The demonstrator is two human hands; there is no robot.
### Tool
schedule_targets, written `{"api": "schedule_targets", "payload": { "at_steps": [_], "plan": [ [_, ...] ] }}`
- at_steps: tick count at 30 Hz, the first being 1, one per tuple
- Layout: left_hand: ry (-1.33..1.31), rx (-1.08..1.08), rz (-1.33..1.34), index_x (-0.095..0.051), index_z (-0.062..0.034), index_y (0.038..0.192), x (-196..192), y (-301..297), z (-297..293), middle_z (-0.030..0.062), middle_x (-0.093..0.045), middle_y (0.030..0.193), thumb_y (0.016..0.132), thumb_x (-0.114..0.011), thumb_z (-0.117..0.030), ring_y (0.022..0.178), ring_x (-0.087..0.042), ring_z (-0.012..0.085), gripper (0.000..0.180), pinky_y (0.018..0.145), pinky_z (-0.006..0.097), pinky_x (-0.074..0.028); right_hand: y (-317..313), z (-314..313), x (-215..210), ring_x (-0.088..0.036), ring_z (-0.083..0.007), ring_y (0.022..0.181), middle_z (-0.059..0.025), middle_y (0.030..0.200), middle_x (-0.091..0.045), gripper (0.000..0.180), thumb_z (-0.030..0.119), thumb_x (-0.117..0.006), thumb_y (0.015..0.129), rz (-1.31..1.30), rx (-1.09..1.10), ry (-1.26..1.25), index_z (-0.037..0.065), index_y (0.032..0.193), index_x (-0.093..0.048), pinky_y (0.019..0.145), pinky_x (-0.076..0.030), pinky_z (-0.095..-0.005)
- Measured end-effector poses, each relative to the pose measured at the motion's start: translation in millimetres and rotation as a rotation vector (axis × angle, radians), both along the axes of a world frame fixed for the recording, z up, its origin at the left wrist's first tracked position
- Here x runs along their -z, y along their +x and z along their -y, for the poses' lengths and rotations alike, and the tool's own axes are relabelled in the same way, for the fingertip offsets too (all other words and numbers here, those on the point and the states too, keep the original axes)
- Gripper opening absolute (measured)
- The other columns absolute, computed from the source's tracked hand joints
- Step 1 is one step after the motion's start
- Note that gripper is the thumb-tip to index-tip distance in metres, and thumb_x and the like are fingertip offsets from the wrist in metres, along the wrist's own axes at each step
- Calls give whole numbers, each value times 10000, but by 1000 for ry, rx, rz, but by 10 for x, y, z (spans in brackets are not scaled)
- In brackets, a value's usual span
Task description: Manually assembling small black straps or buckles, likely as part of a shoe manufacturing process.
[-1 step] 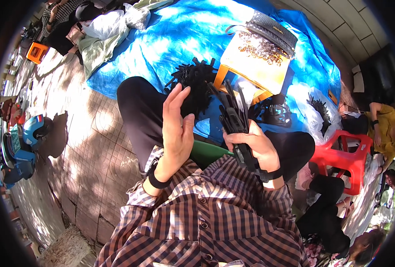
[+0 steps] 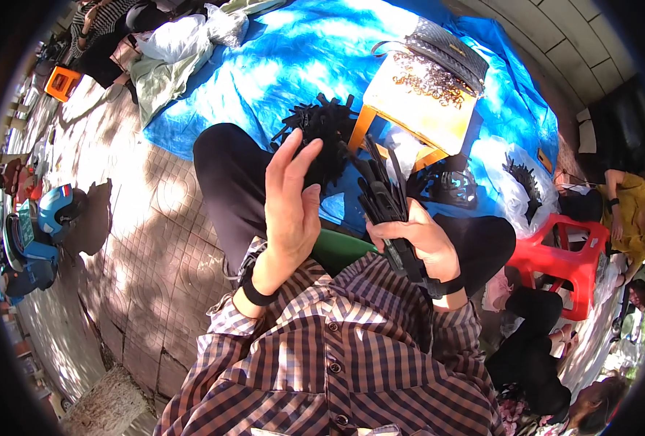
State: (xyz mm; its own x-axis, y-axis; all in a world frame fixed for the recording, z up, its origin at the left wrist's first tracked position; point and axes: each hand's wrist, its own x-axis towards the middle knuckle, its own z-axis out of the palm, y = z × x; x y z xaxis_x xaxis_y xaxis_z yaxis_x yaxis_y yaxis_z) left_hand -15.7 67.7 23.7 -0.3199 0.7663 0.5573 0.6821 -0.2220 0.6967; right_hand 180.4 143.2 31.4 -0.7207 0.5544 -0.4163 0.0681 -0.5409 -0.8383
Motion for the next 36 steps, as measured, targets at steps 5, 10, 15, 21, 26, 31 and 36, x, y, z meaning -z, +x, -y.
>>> {"api": "schedule_targets", "payload": {
  "at_steps": [5,10,15,21,26,31,36],
  "plan": [
    [-110,97,-196,-646,-107,1032,-84,-50,-5,102,-580,1096,676,-663,21,1117,-531,310,378,918,397,-427,30,-14,6,-566,-137,634,-58,760,-571,274,47,-698,753,87,-204,6,-25,975,-554,604,-450,-255],
    [-40,73,-309,-635,-79,798,5,-190,48,48,-573,794,671,-694,-21,890,-602,259,151,807,400,-462,52,-17,-13,-567,-136,624,-61,764,-577,278,38,-696,755,77,-232,-40,-28,985,-553,603,-459,-257],
    [-235,-34,652,-584,-22,911,115,-510,234,28,-589,763,929,-550,-109,771,-615,138,95,711,264,-475,289,-24,142,-521,-145,571,-49,667,-526,284,53,-661,783,-86,260,-232,8,1029,-526,558,-439,-264],
    [-402,258,1411,-553,-79,893,329,-135,335,23,-594,747,950,-542,-185,797,-640,163,121,816,301,-501,-88,164,139,-518,-93,616,-28,757,-554,176,68,-639,847,-237,642,-150,46,1001,-557,572,-453,-253],
    [-527,368,1231,-567,-49,921,405,43,374,25,-603,743,960,-507,-112,802,-638,151,95,816,268,-486,-283,95,148,-551,-97,604,-66,819,-627,191,82,-670,841,-162,632,58,17,995,-578,576,-458,-247],
    [-535,480,1122,-548,-23,936,361,132,335,33,-605,814,965,-491,-91,791,-625,123,94,791,246,-485,-331,31,131,-563,-115,597,-45,802,-613,167,24,-679,817,-87,569,232,-8,959,-597,572,-452,-240],
    [-692,444,1212,-552,-12,1052,275,152,246,26,-581,813,967,-473,-88,705,-604,81,138,624,196,-490,-405,-37,207,-556,-107,600,-29,739,-590,163,44,-692,786,-27,399,196,-2,908,-594,577,-442,-245]
  ]
}}
